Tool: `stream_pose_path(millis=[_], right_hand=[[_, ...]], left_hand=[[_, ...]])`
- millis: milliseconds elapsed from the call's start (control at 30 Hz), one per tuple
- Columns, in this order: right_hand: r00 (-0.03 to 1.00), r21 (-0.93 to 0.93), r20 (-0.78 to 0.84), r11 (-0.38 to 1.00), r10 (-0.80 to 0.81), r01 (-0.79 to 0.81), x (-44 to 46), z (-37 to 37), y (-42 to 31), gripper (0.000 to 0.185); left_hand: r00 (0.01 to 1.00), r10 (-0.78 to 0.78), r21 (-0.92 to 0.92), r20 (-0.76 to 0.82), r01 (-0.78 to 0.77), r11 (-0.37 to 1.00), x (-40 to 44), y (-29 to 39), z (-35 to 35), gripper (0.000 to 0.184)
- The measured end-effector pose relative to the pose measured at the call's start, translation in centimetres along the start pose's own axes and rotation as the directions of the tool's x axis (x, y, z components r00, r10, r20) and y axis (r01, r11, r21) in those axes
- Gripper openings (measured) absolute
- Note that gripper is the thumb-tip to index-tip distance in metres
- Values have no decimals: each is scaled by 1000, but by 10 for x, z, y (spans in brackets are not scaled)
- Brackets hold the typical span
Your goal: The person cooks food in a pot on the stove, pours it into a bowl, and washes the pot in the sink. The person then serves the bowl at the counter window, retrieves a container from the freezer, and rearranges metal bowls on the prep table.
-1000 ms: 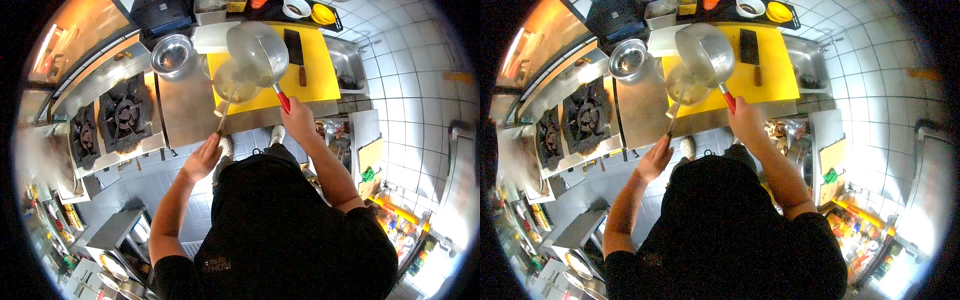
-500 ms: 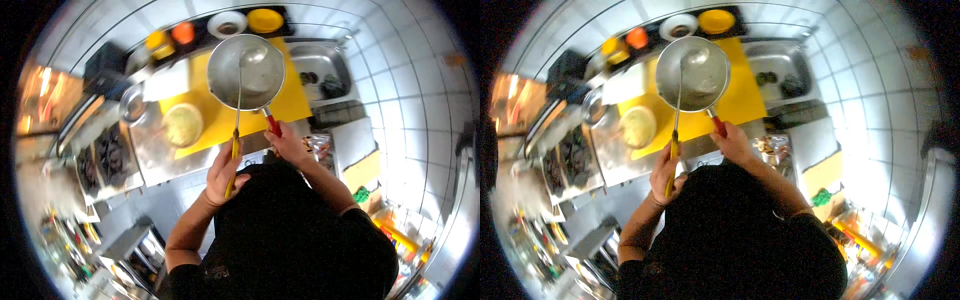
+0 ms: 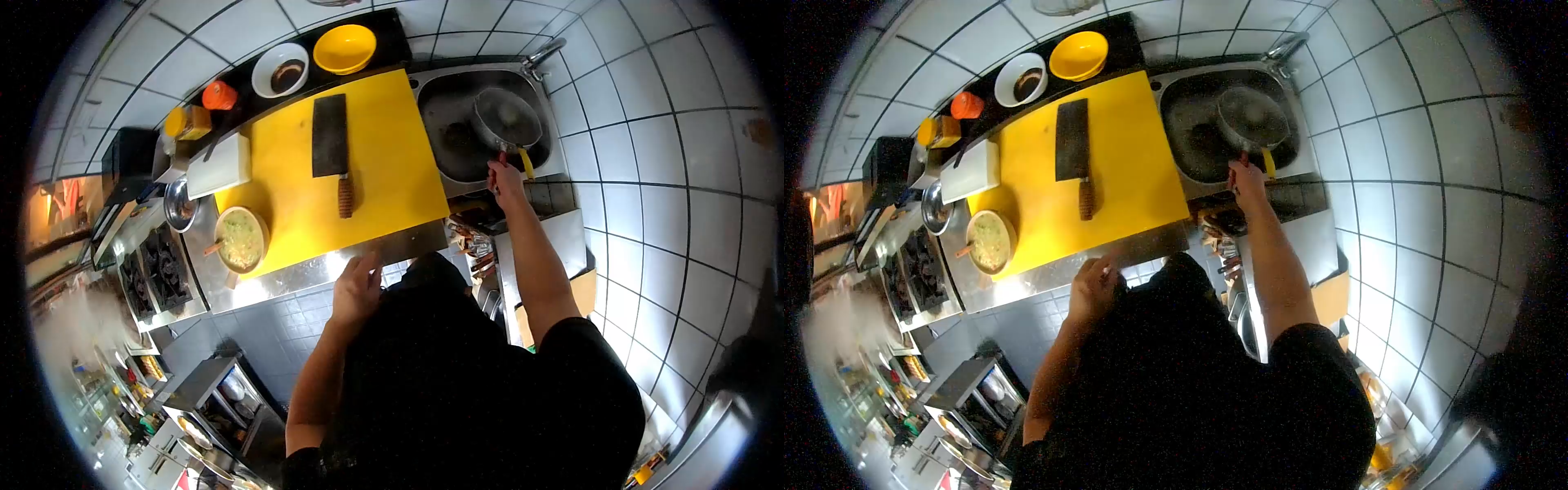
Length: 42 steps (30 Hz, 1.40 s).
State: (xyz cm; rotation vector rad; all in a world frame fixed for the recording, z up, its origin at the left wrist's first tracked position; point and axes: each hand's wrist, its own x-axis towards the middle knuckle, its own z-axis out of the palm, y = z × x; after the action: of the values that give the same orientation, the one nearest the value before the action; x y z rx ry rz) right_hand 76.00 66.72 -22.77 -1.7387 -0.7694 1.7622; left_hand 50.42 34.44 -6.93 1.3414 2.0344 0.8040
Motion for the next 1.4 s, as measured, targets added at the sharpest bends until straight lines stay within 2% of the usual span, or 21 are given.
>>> stream_pose_path(millis=[100,133,233,367,400,500,600,667,733,800,833,900,1000,1100,1133,1233,1267,1333,1400], right_hand=[[994,5,17,994,106,-106,26,4,-15,22],[994,98,52,990,92,-97,34,8,-15,20],[994,0,-30,994,107,-107,35,30,-18,22],[990,-409,-144,911,-1,-59,82,34,29,13],[990,-452,-139,889,10,-73,81,36,31,22],[981,-647,-192,754,-12,-117,66,36,22,35],[983,-747,-178,658,-51,-101,46,42,2,55],[993,-941,-40,338,-109,-1,85,30,38,66],[983,-947,-57,320,-173,2,81,33,35,66],[937,-783,-256,619,-236,-58,14,61,-25,55],[895,-806,-230,590,-381,44,12,60,-30,57],[754,-844,-158,483,-638,232,13,56,-35,61],[627,-904,168,135,-761,406,52,40,-71,56],[680,-830,483,-40,-551,556,81,51,-96,50],[639,-775,599,-149,-483,614,82,63,-99,44],[292,-441,885,-452,-362,775,135,85,-43,41],[440,-486,871,-511,-217,709,143,98,-35,38],[702,-513,710,-643,56,569,152,127,-22,32],[796,-521,587,-684,146,510,152,145,-23,30]], left_hand=[[998,-62,20,-7,62,998,-2,-3,7,24],[998,-60,30,5,60,998,-3,-4,7,24],[996,-67,71,64,62,996,1,-2,10,23],[994,-50,93,94,41,995,7,1,16,23],[993,-53,95,104,43,994,8,0,18,23],[988,-59,110,144,44,993,13,-2,24,24],[977,-85,127,194,61,990,17,0,29,25],[968,-119,123,221,94,988,19,3,32,25],[977,-71,160,202,38,986,17,1,36,26],[981,-47,168,187,15,986,18,-2,38,26],[982,-52,155,181,24,988,17,-2,39,26],[984,-69,136,165,47,990,12,-4,40,26],[988,-86,120,130,71,990,2,-10,44,26],[990,-85,122,116,71,990,-10,-20,51,27],[986,-97,135,133,79,988,-15,-23,52,27],[978,-140,153,154,116,981,-17,-22,53,26],[975,-155,157,156,131,979,-19,-20,54,26],[973,-166,153,161,142,978,-21,-20,55,26],[980,-137,139,142,118,983,-25,-22,57,26]])
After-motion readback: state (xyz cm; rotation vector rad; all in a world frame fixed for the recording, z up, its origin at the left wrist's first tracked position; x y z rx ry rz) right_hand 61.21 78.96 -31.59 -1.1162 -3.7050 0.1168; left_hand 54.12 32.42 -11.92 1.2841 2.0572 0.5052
